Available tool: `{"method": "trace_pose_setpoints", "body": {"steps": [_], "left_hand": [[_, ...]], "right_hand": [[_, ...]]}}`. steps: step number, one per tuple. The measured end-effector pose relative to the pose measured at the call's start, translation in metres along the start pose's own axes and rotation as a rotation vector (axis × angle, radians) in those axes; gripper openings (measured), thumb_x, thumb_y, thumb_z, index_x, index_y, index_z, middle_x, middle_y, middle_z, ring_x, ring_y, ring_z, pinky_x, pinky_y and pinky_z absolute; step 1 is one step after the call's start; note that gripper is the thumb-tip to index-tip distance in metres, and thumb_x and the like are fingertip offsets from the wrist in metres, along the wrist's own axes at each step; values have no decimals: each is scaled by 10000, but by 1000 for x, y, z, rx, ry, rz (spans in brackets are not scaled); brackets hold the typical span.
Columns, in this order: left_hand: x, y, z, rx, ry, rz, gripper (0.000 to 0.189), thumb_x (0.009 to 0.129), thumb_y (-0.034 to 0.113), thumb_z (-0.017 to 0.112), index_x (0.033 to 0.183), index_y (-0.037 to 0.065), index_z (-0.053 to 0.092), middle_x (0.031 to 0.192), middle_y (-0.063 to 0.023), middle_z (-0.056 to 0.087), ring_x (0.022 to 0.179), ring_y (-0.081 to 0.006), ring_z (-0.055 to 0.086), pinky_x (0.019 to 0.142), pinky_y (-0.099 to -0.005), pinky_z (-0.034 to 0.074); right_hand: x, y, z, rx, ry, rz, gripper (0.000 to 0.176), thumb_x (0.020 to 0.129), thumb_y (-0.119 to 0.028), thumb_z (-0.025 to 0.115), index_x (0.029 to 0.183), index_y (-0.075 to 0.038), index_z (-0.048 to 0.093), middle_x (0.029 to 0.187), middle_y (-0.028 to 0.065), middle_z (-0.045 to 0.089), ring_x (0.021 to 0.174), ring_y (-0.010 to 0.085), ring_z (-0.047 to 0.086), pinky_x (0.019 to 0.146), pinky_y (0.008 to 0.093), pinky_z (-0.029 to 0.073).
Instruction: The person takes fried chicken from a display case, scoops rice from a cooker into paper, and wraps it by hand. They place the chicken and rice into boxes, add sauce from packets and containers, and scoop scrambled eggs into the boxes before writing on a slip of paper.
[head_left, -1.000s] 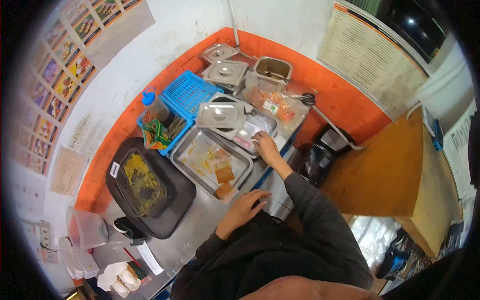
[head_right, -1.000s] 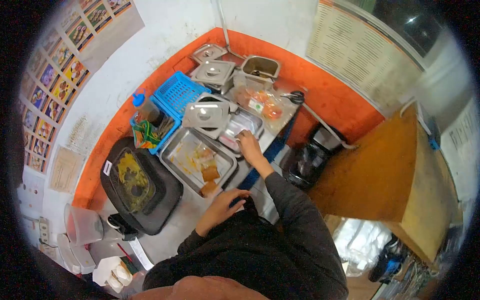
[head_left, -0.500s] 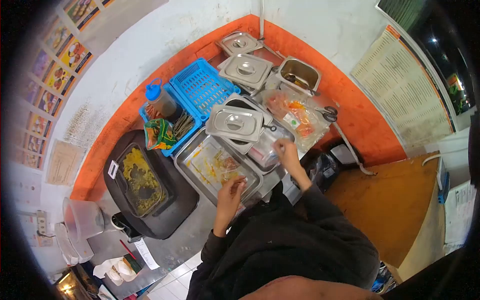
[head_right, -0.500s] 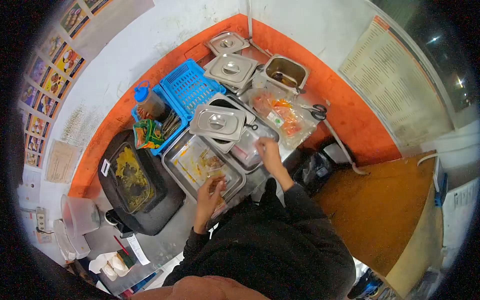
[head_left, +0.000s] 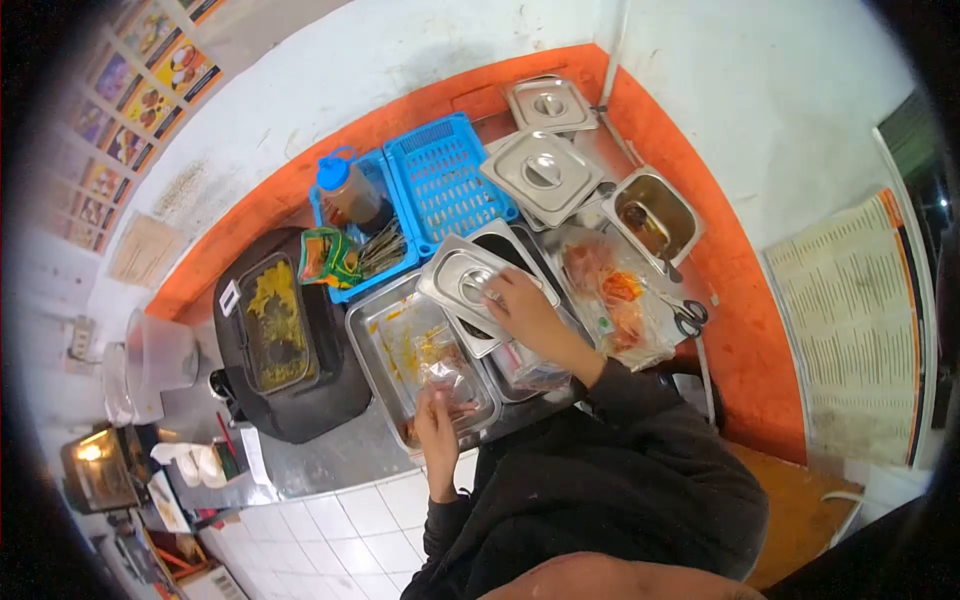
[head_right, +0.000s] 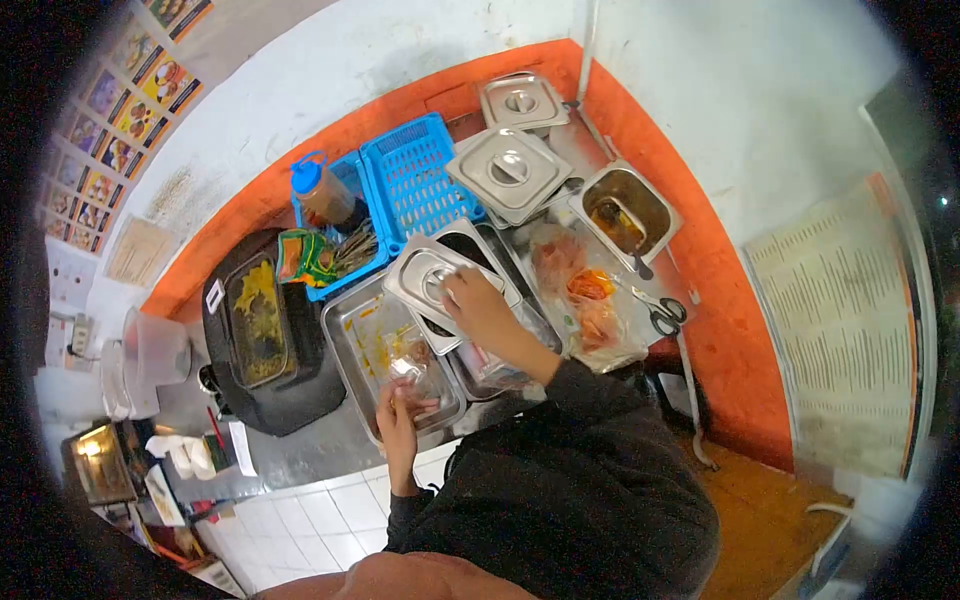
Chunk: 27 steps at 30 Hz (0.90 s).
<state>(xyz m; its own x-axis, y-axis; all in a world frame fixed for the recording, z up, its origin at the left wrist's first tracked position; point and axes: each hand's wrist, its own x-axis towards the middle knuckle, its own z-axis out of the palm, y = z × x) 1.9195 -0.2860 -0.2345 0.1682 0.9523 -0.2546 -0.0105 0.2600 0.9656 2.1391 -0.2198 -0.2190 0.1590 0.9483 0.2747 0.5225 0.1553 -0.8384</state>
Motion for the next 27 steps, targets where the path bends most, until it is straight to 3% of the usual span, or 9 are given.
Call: {"method": "trace_pose_setpoints", "body": {"steps": [2, 4, 8, 11, 14, 16, 18, 20, 27], "left_hand": [[-11, -5, 3, 10, 38, -22, 254, 969, 163, 354, 1111, -32, 435, 1024, -138, 534, 737, -246, 651, 624, -300, 552], [-22, -3, 14, 82, 114, 21, 261, 969, 145, 339, 1150, -26, 418, 1056, -132, 528, 753, -241, 648, 633, -296, 556], [-43, -1, 25, 261, 190, 26, 182, 914, 88, 486, 1019, -58, 517, 912, -107, 574, 685, -182, 618, 587, -272, 547], [-54, 8, 35, 146, 240, -16, 139, 875, 62, 553, 941, -61, 548, 835, -101, 577, 628, -157, 598, 509, -246, 510], [-55, 4, 38, 131, 273, -37, 130, 875, 65, 556, 924, -55, 550, 821, -92, 569, 601, -145, 587, 491, -223, 477], [-52, 0, 39, 375, 328, 273, 127, 880, 72, 550, 927, -46, 551, 817, -82, 567, 586, -136, 578, 523, -224, 470], [-51, 11, 45, 379, 321, 252, 124, 884, 76, 546, 939, -34, 558, 802, -70, 567, 588, -123, 571, 560, -221, 464], [-50, 21, 45, 268, 177, 21, 131, 885, 76, 545, 956, -32, 562, 801, -68, 573, 589, -116, 565, 565, -224, 468], [-53, 13, 64, 146, 215, 54, 149, 879, 55, 545, 986, -48, 549, 777, -92, 610, 713, -168, 640, 590, -253, 519]], "right_hand": [[17, 23, 25, -601, -9, -205, 224, 755, -92, 574, 966, -27, 538, 880, 136, 554, 859, 294, 551, 715, 376, 467], [25, 24, 41, -589, -9, -228, 244, 745, -80, 558, 981, -31, 520, 873, 139, 556, 858, 303, 549, 713, 384, 469], [28, 23, 28, -476, -125, -166, 212, 755, -67, 520, 966, -47, 503, 856, 149, 564, 845, 307, 549, 695, 404, 461], [21, 1, -38, -335, 50, -105, 213, 753, -84, 544, 964, -78, 521, 849, 117, 574, 820, 309, 547, 695, 406, 438], [14, 38, -115, -433, 242, 18, 343, 693, -51, 600, 1033, -86, 562, 874, 140, 579, 844, 326, 539, 720, 427, 423], [9, 69, -165, -539, 422, -21, 343, 693, -9, 582, 1029, -72, 555, 894, 157, 584, 863, 341, 534, 728, 440, 416], [-3, 102, -212, -692, 348, 126, 313, 685, 24, 571, 978, -79, 534, 877, 161, 575, 871, 343, 536, 732, 431, 422], [-4, 112, -219, -676, 298, 137, 321, 680, 37, 570, 970, -94, 534, 888, 157, 574, 876, 336, 537, 736, 426, 426], [7, 126, -217, -747, 301, 12, 304, 689, 21, 585, 960, -112, 544, 782, 128, 561, 803, 316, 550, 694, 415, 427]]}}
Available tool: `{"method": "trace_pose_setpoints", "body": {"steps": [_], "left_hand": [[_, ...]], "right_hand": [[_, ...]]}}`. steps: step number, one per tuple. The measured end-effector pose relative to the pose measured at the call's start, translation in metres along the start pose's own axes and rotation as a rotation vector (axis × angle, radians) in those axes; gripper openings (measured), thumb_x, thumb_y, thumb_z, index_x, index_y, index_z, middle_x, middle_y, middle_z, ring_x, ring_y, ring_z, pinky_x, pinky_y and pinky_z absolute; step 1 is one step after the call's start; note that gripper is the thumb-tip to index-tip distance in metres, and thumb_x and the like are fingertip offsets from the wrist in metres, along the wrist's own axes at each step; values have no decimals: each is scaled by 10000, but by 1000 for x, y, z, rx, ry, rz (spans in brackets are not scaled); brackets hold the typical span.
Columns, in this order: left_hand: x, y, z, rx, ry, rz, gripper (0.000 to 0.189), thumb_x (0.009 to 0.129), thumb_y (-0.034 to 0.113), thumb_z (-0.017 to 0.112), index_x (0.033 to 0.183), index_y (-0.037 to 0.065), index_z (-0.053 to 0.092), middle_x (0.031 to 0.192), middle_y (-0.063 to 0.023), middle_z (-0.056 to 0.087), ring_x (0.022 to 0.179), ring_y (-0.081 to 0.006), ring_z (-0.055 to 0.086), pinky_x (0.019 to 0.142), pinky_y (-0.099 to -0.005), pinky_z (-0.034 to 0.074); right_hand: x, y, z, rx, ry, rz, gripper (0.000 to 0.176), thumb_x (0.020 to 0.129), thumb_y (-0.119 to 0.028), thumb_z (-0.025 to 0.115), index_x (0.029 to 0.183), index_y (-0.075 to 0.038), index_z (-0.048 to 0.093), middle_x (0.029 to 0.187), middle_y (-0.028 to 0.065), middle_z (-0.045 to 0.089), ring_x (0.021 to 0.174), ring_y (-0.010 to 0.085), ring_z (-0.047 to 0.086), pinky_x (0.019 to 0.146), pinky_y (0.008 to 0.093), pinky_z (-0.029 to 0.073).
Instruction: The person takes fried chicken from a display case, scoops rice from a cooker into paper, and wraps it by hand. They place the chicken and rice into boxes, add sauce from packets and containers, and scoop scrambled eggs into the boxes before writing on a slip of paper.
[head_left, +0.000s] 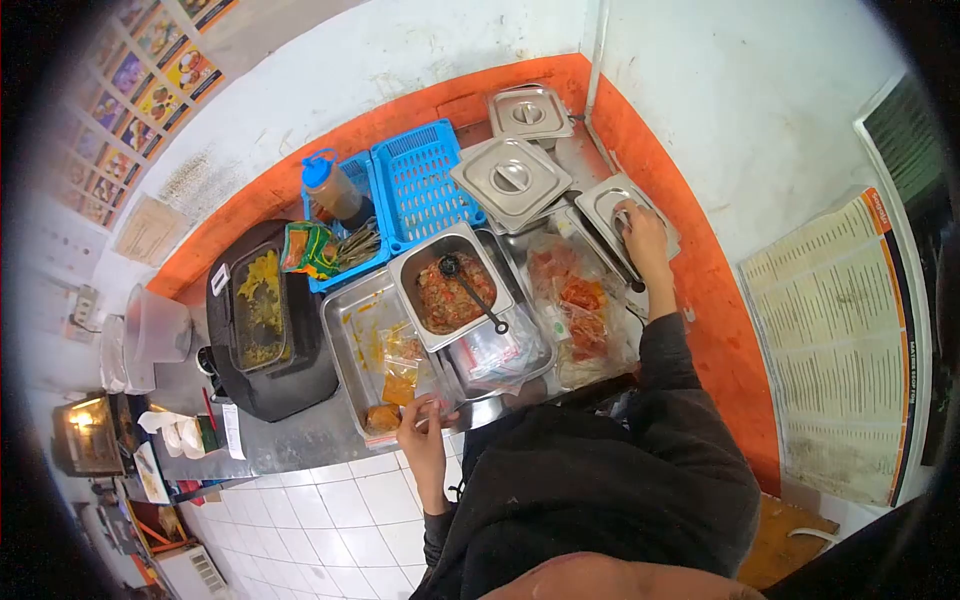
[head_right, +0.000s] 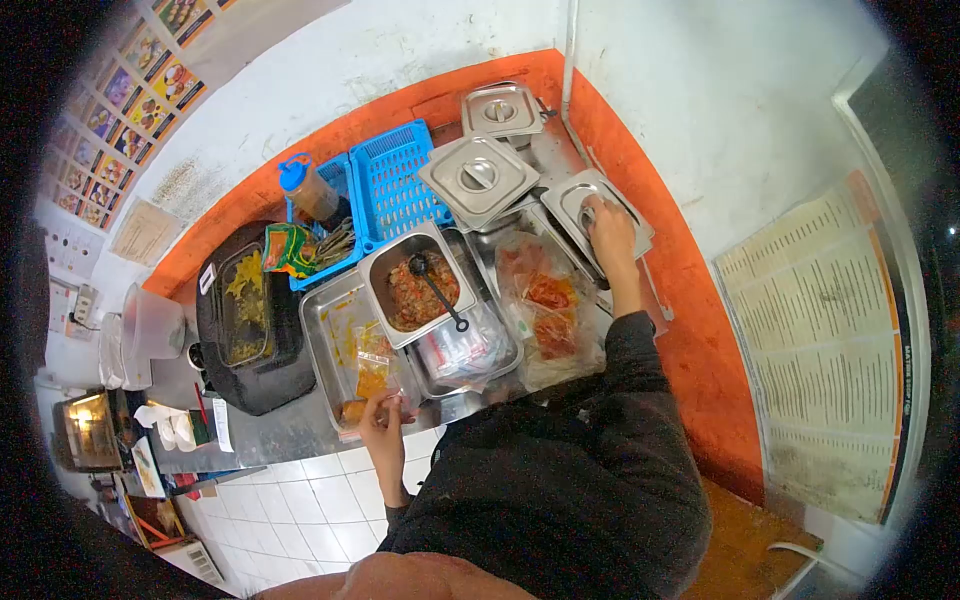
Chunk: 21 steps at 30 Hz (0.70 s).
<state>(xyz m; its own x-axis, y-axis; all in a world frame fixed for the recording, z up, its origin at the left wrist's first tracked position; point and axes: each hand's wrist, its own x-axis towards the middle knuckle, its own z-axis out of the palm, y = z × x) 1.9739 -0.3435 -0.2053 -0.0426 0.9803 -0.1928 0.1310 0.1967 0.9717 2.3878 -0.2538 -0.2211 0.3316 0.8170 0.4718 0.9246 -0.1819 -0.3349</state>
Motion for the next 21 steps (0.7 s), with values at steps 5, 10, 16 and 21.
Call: {"method": "trace_pose_setpoints", "body": {"steps": [5, 10, 16, 21], "left_hand": [[-4, -7, -2, -63, 25, -23, 106, 859, 46, 569, 927, -35, 556, 817, -80, 634, 740, -159, 639, 611, -244, 509], [-2, -9, -2, -100, -6, 23, 81, 838, 43, 604, 887, -14, 573, 790, -50, 632, 720, -73, 575, 636, -209, 456], [4, -4, -2, -163, 41, 40, 91, 820, 44, 628, 872, -17, 585, 789, -50, 631, 734, -83, 581, 678, -213, 458], [6, 20, 8, 5, 39, 144, 89, 794, 28, 648, 847, -13, 590, 764, -49, 621, 713, -94, 578, 672, -225, 453]], "right_hand": [[-7, 2, -15, -29, -43, 11, 313, 656, 49, 581, 933, -93, 546, 830, 151, 584, 822, 346, 547, 724, 432, 429], [-2, 7, 6, 3, -129, 3, 316, 690, 61, 558, 955, -110, 567, 780, 140, 561, 796, 328, 548, 707, 418, 434], [-14, -82, -24, 412, -4, -46, 158, 758, -4, 580, 906, -46, 620, 763, 87, 581, 709, 217, 562, 682, 308, 443], [-91, -209, -31, 928, -715, -180, 148, 785, -114, 653, 841, 20, 622, 748, 115, 627, 675, 179, 604, 654, 266, 468]]}}
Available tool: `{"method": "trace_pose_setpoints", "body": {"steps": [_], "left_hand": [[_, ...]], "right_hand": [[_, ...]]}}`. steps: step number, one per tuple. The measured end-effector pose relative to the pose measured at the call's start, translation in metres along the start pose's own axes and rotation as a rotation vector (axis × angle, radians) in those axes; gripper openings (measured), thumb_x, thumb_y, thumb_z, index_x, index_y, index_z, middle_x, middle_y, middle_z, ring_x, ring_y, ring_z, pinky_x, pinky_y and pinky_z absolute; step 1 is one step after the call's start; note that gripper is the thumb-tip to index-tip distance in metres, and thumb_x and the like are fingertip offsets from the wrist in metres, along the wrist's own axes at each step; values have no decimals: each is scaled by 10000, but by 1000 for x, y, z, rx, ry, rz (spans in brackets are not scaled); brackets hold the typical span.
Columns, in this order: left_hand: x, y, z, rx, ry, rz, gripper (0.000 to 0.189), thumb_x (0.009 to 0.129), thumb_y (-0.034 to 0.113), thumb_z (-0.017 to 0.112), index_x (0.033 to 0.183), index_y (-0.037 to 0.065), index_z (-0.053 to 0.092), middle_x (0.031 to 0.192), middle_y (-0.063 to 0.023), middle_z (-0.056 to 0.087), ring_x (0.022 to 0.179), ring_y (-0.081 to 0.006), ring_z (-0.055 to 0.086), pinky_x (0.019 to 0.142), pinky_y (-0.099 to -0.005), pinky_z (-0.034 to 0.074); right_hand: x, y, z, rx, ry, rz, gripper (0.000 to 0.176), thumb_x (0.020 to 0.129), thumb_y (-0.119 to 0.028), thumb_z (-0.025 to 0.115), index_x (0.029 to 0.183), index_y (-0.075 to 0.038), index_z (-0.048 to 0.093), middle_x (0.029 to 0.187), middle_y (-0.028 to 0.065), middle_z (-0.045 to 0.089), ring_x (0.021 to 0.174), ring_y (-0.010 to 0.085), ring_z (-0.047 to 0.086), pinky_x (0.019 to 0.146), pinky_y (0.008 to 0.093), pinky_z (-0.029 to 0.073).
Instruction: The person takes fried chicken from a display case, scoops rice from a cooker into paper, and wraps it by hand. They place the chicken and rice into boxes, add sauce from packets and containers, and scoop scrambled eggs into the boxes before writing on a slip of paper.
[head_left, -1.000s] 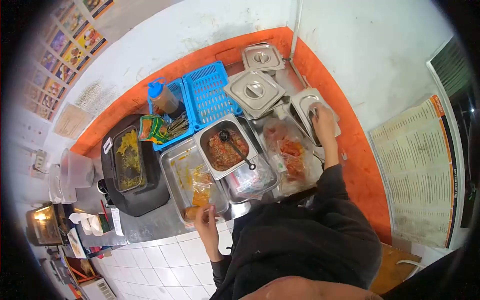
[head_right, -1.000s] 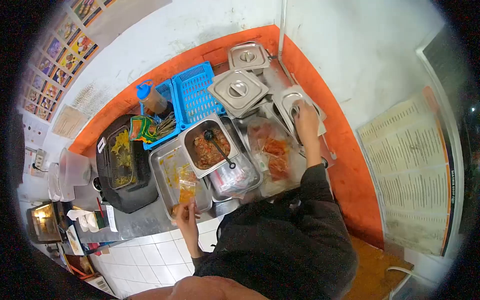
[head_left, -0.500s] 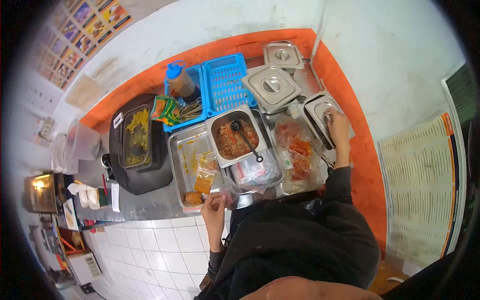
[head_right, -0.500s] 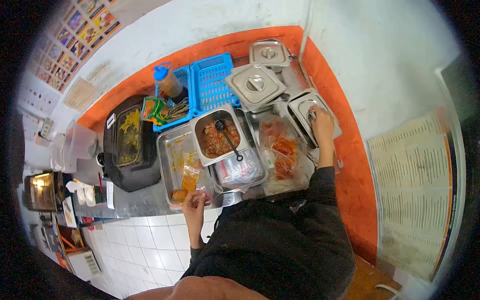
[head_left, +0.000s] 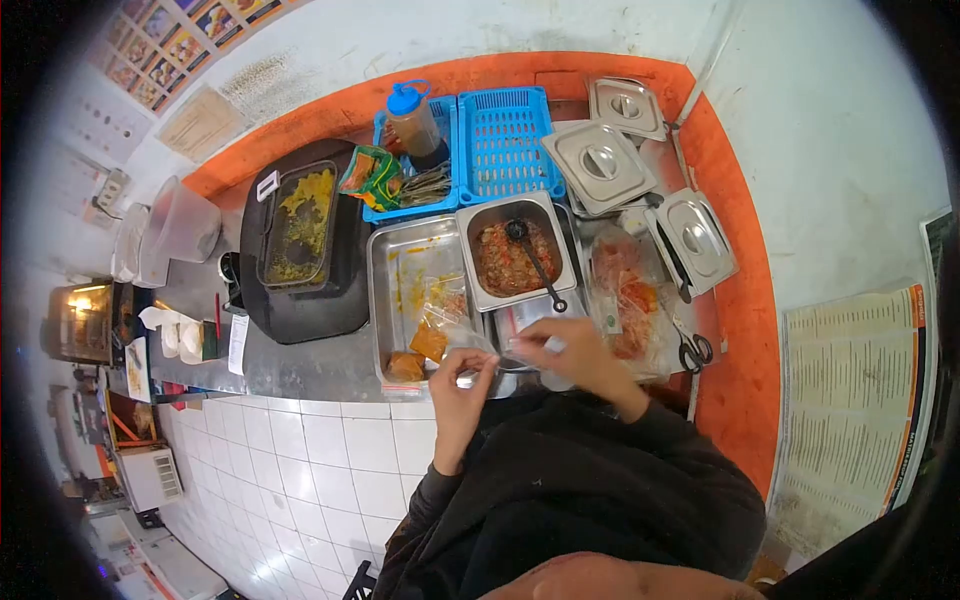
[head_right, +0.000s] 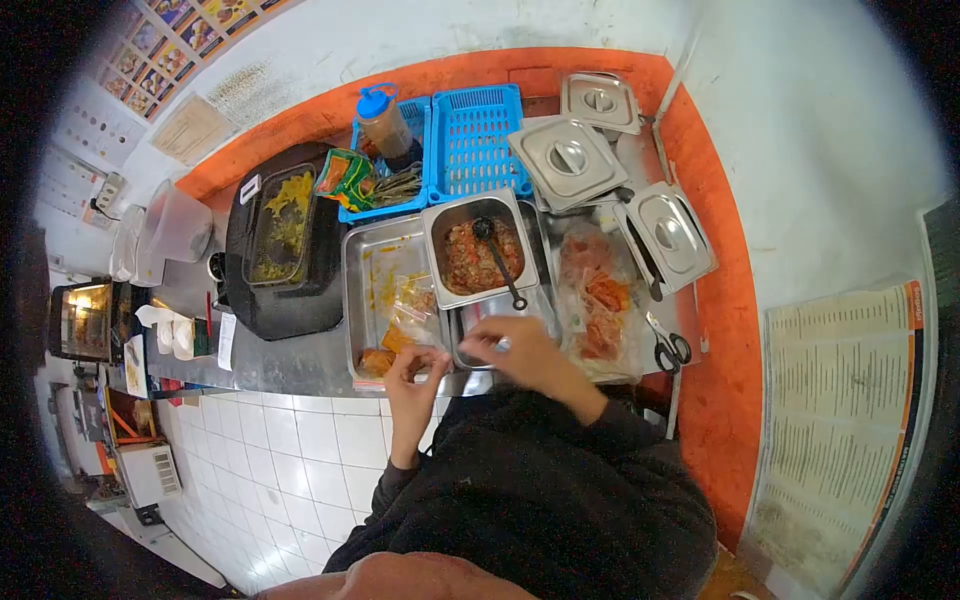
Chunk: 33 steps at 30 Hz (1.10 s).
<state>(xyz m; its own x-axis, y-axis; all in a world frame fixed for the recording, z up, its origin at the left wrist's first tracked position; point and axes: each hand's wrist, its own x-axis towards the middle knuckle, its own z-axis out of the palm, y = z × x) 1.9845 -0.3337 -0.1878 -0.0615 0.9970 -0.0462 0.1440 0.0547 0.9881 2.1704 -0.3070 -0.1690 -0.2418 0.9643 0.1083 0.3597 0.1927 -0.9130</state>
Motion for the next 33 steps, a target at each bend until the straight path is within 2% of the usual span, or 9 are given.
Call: {"method": "trace_pose_setpoints", "body": {"steps": [4, 9, 14, 18, 20, 23, 28, 30, 33], "left_hand": [[5, -1, -8, 236, -79, 181, 81, 779, 12, 657, 801, 8, 579, 709, -29, 586, 682, -82, 558, 625, -228, 444], [18, -15, -27, -287, -379, -323, 88, 801, 35, 652, 789, 18, 566, 736, -15, 597, 681, -60, 545, 619, -202, 437], [24, -36, -24, -348, -340, -317, 77, 839, 71, 622, 814, 23, 567, 759, -6, 597, 693, -51, 539, 620, -196, 427], [26, -22, -15, -96, -275, -3, 128, 875, 148, 552, 797, 46, 560, 741, -9, 574, 681, -85, 535, 644, -259, 371], [26, -11, -14, 852, -61, 504, 102, 822, 138, 560, 751, 69, 538, 692, -40, 535, 633, -178, 538, 625, -321, 338], [26, -11, -17, 888, 26, 432, 93, 768, 141, 577, 716, 91, 519, 664, -51, 499, 626, -224, 527, 607, -350, 315], [28, -11, -20, 889, 28, 443, 109, 763, 157, 581, 717, 86, 512, 650, -47, 479, 619, -210, 533, 642, -348, 346], [28, -8, -24, 866, -268, 520, 145, 746, 176, 613, 858, 95, 568, 825, -51, 556, 752, -215, 569, 748, -372, 374], [33, 7, -29, 746, -171, 610, 359, 729, 193, 652, 1066, 115, 556, 1098, -73, 540, 984, -241, 545, 903, -431, 341]], "right_hand": [[4, 4, 38, -10, -191, 32, 210, 837, -163, 611, 761, 31, 582, 697, 111, 604, 652, 180, 612, 637, 260, 473], [6, 9, 44, 405, -272, 189, 237, 876, -182, 541, 771, 28, 509, 666, 177, 570, 593, 268, 586, 564, 345, 437], [13, 1, 43, 64, -245, 9, 168, 863, -148, 553, 852, 14, 507, 686, 147, 570, 592, 249, 592, 554, 343, 433], [17, 4, 48, -242, -139, -110, 159, 825, -167, 554, 836, -20, 495, 647, 152, 549, 609, 347, 553, 543, 401, 435], [15, 16, 62, -299, -70, -125, 150, 801, -168, 572, 806, -32, 507, 624, 135, 549, 607, 336, 563, 536, 413, 438], [20, 18, 70, -338, 63, 50, 151, 779, -154, 595, 775, -29, 510, 708, 136, 578, 641, 322, 570, 550, 401, 446], [12, 15, 81, -570, 321, -377, 158, 750, -4, 595, 908, 4, 584, 1177, 176, 489, 813, 302, 574, 663, 350, 480], [6, 18, 83, -411, 235, -246, 176, 747, 6, 600, 923, 10, 590, 1236, 190, 443, 838, 304, 568, 693, 352, 481], [8, 13, 75, -209, 157, -78, 178, 746, 4, 614, 922, 24, 593, 1326, 207, 369, 884, 304, 557, 743, 367, 477]]}}
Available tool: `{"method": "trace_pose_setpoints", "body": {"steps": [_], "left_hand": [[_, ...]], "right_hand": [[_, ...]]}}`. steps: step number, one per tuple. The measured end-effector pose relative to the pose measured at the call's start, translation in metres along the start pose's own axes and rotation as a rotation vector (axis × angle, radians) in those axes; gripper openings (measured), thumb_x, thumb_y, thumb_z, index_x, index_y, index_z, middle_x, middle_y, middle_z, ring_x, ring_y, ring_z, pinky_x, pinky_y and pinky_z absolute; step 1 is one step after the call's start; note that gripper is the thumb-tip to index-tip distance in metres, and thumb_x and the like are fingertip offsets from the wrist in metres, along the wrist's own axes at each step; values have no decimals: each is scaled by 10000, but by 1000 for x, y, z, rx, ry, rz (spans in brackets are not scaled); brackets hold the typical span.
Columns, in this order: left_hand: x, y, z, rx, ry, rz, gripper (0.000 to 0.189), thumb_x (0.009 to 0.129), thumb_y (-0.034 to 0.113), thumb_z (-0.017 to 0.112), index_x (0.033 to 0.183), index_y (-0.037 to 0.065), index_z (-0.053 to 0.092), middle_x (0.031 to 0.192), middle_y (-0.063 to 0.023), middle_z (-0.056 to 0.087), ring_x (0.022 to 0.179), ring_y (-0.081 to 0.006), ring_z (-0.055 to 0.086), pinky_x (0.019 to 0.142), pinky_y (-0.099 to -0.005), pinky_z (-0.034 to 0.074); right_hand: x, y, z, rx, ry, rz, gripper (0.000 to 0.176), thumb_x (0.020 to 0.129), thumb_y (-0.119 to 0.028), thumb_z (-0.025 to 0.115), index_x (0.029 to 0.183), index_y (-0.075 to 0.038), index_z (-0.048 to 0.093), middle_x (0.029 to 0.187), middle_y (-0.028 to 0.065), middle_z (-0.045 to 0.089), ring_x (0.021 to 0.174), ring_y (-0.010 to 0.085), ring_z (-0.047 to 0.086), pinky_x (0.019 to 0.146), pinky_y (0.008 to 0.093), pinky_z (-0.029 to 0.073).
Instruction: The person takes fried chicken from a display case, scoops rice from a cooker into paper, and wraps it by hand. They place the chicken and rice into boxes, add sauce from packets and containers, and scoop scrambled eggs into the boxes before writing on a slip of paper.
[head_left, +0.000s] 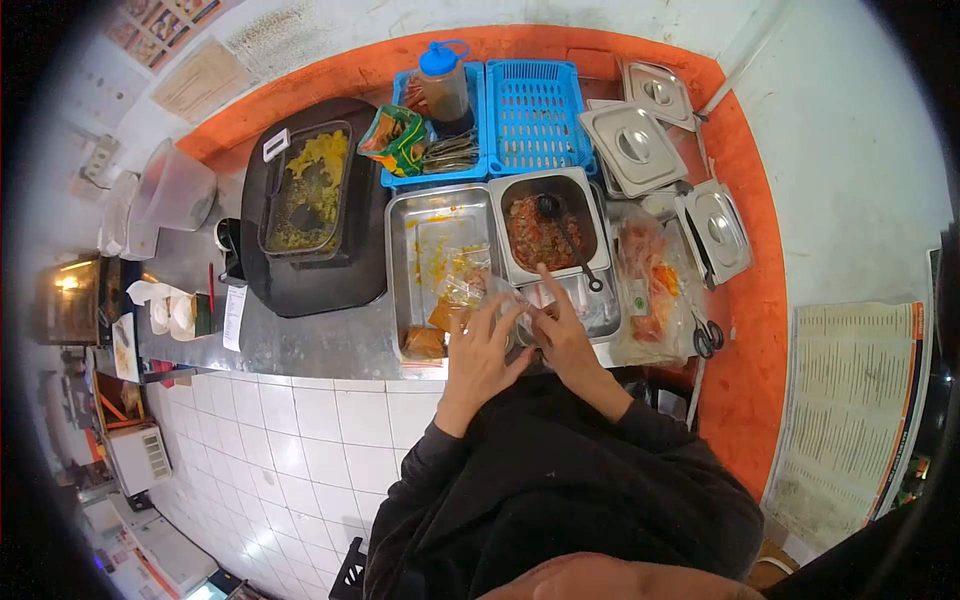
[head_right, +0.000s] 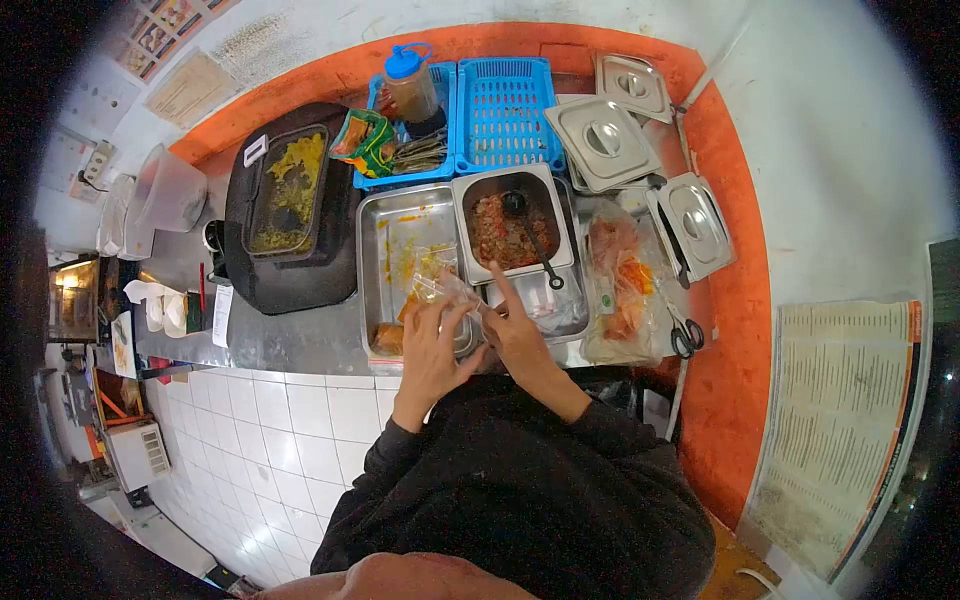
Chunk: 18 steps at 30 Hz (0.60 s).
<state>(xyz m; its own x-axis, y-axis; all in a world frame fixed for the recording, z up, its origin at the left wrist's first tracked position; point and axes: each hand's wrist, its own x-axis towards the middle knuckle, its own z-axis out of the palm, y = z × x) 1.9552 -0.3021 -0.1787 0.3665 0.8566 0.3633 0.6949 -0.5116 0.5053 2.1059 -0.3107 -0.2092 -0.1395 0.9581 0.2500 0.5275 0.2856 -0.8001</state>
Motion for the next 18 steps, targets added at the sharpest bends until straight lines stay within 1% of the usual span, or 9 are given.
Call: {"method": "trace_pose_setpoints", "body": {"steps": [2, 4, 5, 7, 8, 9, 13, 15, 18], "left_hand": [[-1, -10, 5, 40, -47, 50, 462, 710, 201, 682, 1137, 128, 523, 1185, -85, 489, 1086, -259, 481, 957, -454, 299], [-2, -18, 8, 84, -84, 100, 568, 691, 209, 712, 1208, 141, 489, 1272, -97, 439, 1188, -278, 417, 1011, -478, 257], [-3, -21, 8, 55, -61, 65, 597, 677, 191, 726, 1217, 128, 479, 1272, -112, 438, 1200, -290, 409, 1025, -464, 255], [-2, -26, 6, 23, -37, 33, 626, 664, 173, 741, 1225, 115, 470, 1272, -127, 436, 1212, -303, 400, 1038, -450, 254], [-1, -28, 3, -181, 40, -96, 639, 652, 173, 753, 1221, 103, 471, 1253, -125, 452, 1181, -295, 424, 1014, -425, 283], [-1, -29, 2, -385, 117, -225, 651, 640, 172, 766, 1216, 92, 473, 1233, -123, 468, 1150, -288, 449, 989, -400, 311], [-17, -42, 2, -589, 127, -367, 669, 628, 128, 777, 1216, 64, 465, 1220, -126, 480, 1146, -285, 452, 960, -359, 347], [-24, -42, -2, -588, 77, -387, 699, 643, 95, 753, 1256, 40, 421, 1261, -113, 454, 1179, -239, 437, 987, -364, 351], [-31, -37, -12, -621, 113, -509, 705, 630, 124, 776, 1245, 50, 439, 1239, -114, 486, 1161, -260, 447, 985, -358, 332]], "right_hand": [[3, -5, -5, 41, 4, 51, 166, 749, -8, 622, 906, 33, 590, 1356, 209, 342, 904, 303, 551, 763, 380, 472], [11, -6, -9, -154, -9, -214, 130, 755, -49, 638, 851, 24, 588, 1274, 200, 406, 877, 303, 546, 758, 382, 462], [16, -3, -13, -157, -4, -215, 130, 755, -49, 638, 851, 24, 588, 1274, 200, 406, 877, 303, 546, 758, 382, 462], [29, 7, -27, -110, 117, -86, 139, 758, -89, 652, 829, 2, 574, 1137, 186, 445, 884, 314, 534, 750, 385, 454], [42, 16, -37, -153, 140, 24, 175, 765, -152, 658, 822, -14, 567, 989, 159, 456, 876, 324, 525, 732, 393, 449], [55, 28, -41, -315, 168, 74, 176, 772, -165, 648, 840, -20, 574, 973, 154, 468, 876, 322, 530, 734, 402, 453], [62, 86, -36, -855, 110, 104, 156, 799, -165, 596, 871, -26, 595, 921, 130, 492, 834, 306, 556, 691, 398, 478], [66, 84, -38, -869, 24, 171, 138, 798, -137, 579, 878, -27, 599, 916, 118, 493, 827, 289, 561, 674, 388, 487], [74, 67, -57, -898, -110, 218, 132, 790, -103, 556, 885, -26, 606, 905, 93, 497, 830, 250, 571, 629, 364, 499]]}}
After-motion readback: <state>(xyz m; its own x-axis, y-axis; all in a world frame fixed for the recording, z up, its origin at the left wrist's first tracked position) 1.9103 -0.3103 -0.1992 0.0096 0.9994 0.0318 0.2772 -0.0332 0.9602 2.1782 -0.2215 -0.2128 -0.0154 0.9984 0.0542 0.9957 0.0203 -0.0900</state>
